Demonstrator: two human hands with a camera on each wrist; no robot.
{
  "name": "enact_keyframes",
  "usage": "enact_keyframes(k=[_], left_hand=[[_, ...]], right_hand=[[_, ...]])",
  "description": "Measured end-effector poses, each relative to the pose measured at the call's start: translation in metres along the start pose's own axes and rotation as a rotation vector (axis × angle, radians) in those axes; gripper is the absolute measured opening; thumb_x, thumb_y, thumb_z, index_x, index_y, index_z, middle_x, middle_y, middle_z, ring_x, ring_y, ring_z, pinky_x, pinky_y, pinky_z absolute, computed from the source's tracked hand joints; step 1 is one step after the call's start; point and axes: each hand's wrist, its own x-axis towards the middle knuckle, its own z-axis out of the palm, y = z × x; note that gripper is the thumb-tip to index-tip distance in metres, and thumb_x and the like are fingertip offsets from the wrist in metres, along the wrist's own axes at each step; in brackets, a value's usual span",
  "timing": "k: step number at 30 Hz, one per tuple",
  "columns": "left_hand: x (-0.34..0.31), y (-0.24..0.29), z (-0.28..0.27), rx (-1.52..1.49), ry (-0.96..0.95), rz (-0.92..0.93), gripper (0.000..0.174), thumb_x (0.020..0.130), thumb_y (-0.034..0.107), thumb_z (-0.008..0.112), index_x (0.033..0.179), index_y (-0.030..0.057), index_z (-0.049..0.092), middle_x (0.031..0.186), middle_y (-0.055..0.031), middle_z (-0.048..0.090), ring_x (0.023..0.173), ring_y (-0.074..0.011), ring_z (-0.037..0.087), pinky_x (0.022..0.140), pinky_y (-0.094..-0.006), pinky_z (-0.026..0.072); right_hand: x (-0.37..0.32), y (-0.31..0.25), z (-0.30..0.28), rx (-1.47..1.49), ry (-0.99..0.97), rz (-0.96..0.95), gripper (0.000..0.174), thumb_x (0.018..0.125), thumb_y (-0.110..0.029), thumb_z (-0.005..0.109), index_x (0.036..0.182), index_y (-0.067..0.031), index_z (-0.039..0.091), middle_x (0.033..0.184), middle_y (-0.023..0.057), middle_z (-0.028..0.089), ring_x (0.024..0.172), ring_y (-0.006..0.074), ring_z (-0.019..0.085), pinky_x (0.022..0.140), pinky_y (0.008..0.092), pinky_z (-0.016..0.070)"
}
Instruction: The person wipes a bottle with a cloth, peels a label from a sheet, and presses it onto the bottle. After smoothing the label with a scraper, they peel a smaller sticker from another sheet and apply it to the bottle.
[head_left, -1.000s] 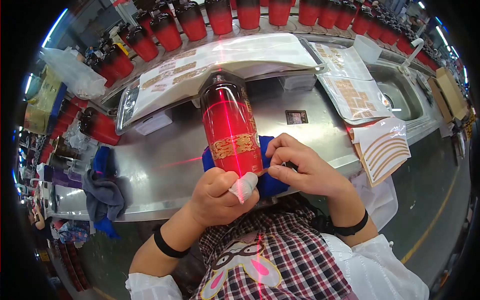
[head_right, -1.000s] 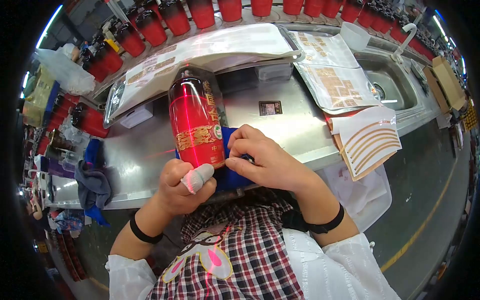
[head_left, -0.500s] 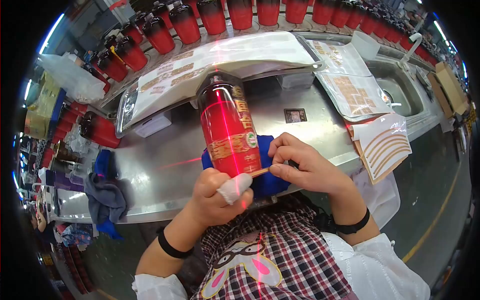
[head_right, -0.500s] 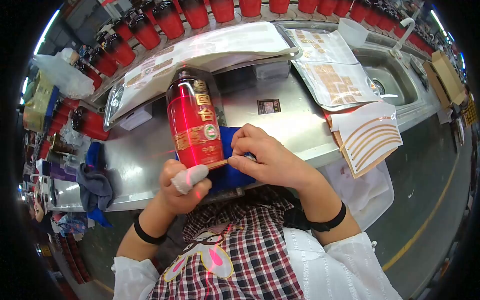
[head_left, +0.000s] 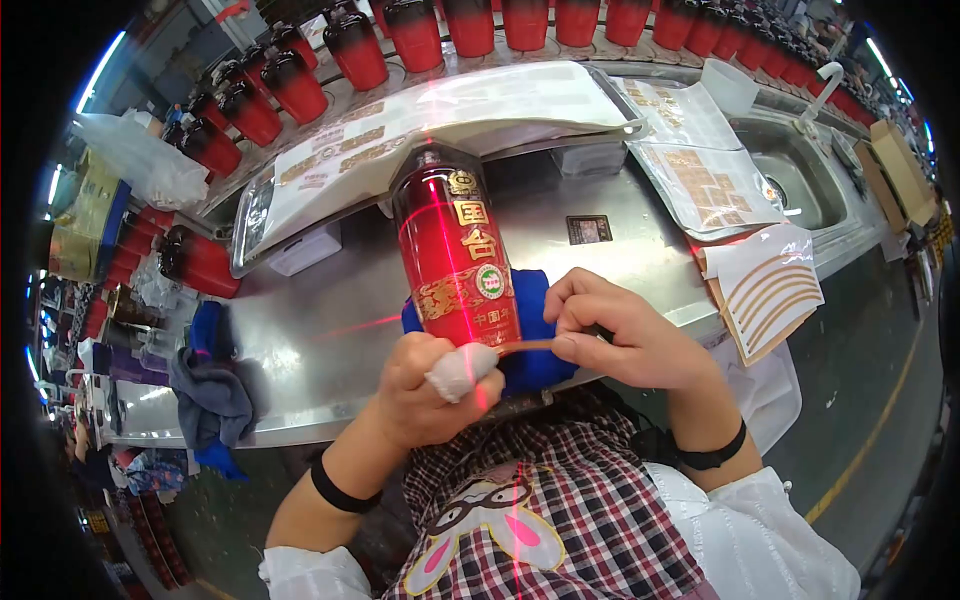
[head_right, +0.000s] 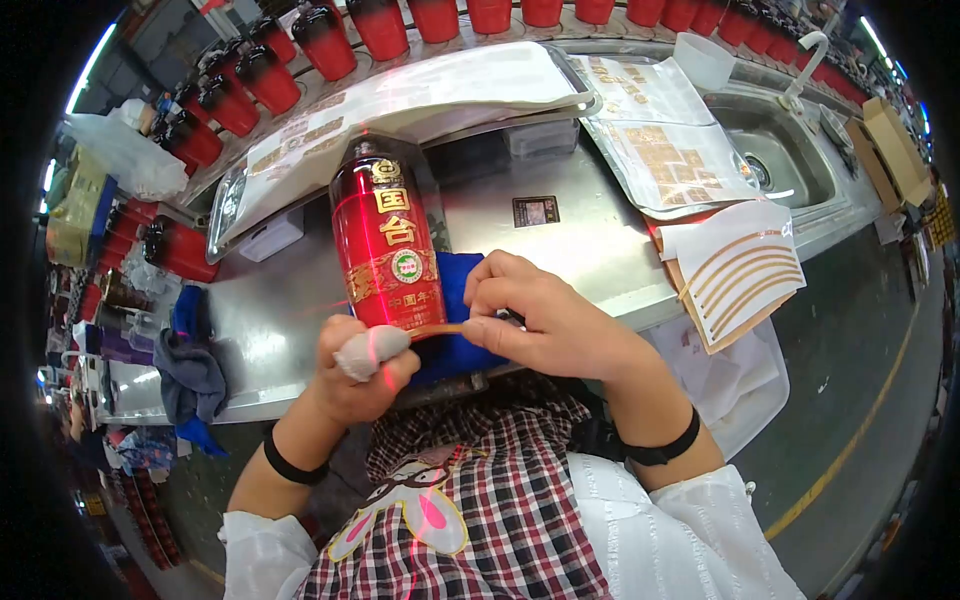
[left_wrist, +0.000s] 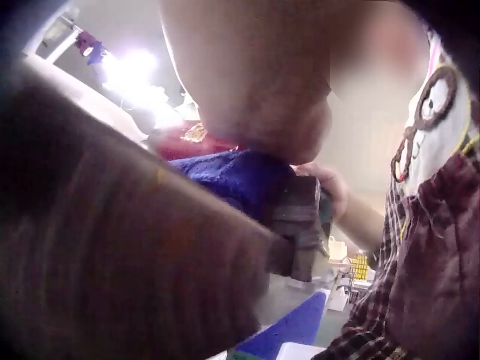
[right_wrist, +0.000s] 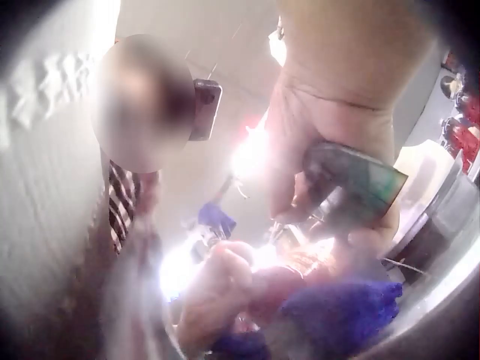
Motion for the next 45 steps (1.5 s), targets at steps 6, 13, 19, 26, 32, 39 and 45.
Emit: enact_keyframes(k=[6, 13, 19, 26, 32, 39, 45], left_hand=[[-0.009, -0.001, -0.002, 0.004, 0.030, 0.038, 0.029, 0.056, 0.007, 0.077, 0.080, 0.0161, 0.064, 0.106, -0.0050, 0.059, 0.094, -0.0246, 0.051, 0.064, -0.0359, 0.0440], [-0.003, 0.000, -0.003, 0.084, -0.004, 0.125, 0.031, 0.060, 0.004, 0.077, 0.083, 0.0197, 0.063, 0.106, -0.0009, 0.059, 0.094, -0.0230, 0.050, 0.062, -0.0352, 0.0436], [-0.014, -0.002, -0.005, 0.012, 0.019, 0.063, 0.035, 0.058, 0.004, 0.079, 0.084, 0.0211, 0.063, 0.106, 0.0005, 0.059, 0.095, -0.0216, 0.049, 0.064, -0.0346, 0.0435], [0.003, 0.001, -0.009, 0.061, -0.036, 0.092, 0.028, 0.058, 0.008, 0.077, 0.081, 0.0210, 0.068, 0.108, 0.0012, 0.059, 0.096, -0.0212, 0.049, 0.065, -0.0334, 0.0437], [0.015, 0.001, -0.007, 0.068, -0.070, 0.100, 0.024, 0.056, 0.010, 0.074, 0.079, 0.0176, 0.070, 0.105, 0.0013, 0.060, 0.092, -0.0212, 0.050, 0.063, -0.0339, 0.0438], [-0.005, 0.004, -0.003, -0.070, -0.011, -0.022, 0.024, 0.054, 0.010, 0.075, 0.077, 0.0150, 0.068, 0.106, 0.0000, 0.062, 0.092, -0.0217, 0.051, 0.062, -0.0341, 0.0434], [0.018, 0.000, 0.001, 0.043, -0.037, 0.123, 0.026, 0.052, 0.009, 0.076, 0.076, 0.0156, 0.068, 0.107, -0.0004, 0.064, 0.089, -0.0215, 0.051, 0.063, -0.0351, 0.0423]], right_hand=[[0.001, -0.013, -0.007, 0.011, -0.010, -0.004, 0.018, 0.090, -0.016, 0.067, 0.089, 0.0008, 0.061, 0.101, 0.0097, 0.055, 0.093, 0.0212, 0.054, 0.080, 0.0319, 0.0452], [0.000, 0.010, -0.002, -0.020, 0.012, 0.097, 0.018, 0.092, -0.017, 0.065, 0.086, -0.0006, 0.060, 0.103, 0.0084, 0.053, 0.094, 0.0171, 0.051, 0.081, 0.0293, 0.0431], [-0.002, -0.002, -0.007, 0.052, 0.019, 0.043, 0.020, 0.091, -0.018, 0.066, 0.089, 0.0013, 0.061, 0.098, 0.0091, 0.055, 0.091, 0.0196, 0.053, 0.080, 0.0316, 0.0445], [0.001, 0.014, -0.001, 0.017, -0.004, 0.122, 0.018, 0.093, -0.017, 0.065, 0.088, 0.0000, 0.060, 0.104, 0.0074, 0.053, 0.094, 0.0150, 0.051, 0.082, 0.0289, 0.0426], [0.005, 0.019, 0.005, -0.058, 0.000, 0.129, 0.019, 0.093, -0.017, 0.065, 0.090, 0.0013, 0.061, 0.104, 0.0081, 0.054, 0.094, 0.0168, 0.051, 0.082, 0.0293, 0.0428], [0.006, 0.020, 0.008, -0.094, 0.048, 0.085, 0.024, 0.089, -0.021, 0.068, 0.087, 0.0018, 0.062, 0.093, 0.0138, 0.056, 0.090, 0.0279, 0.056, 0.081, 0.0366, 0.0457], [0.007, 0.020, 0.009, -0.095, 0.057, 0.083, 0.024, 0.088, -0.021, 0.068, 0.087, 0.0019, 0.062, 0.092, 0.0139, 0.056, 0.091, 0.0285, 0.056, 0.081, 0.0373, 0.0455]])
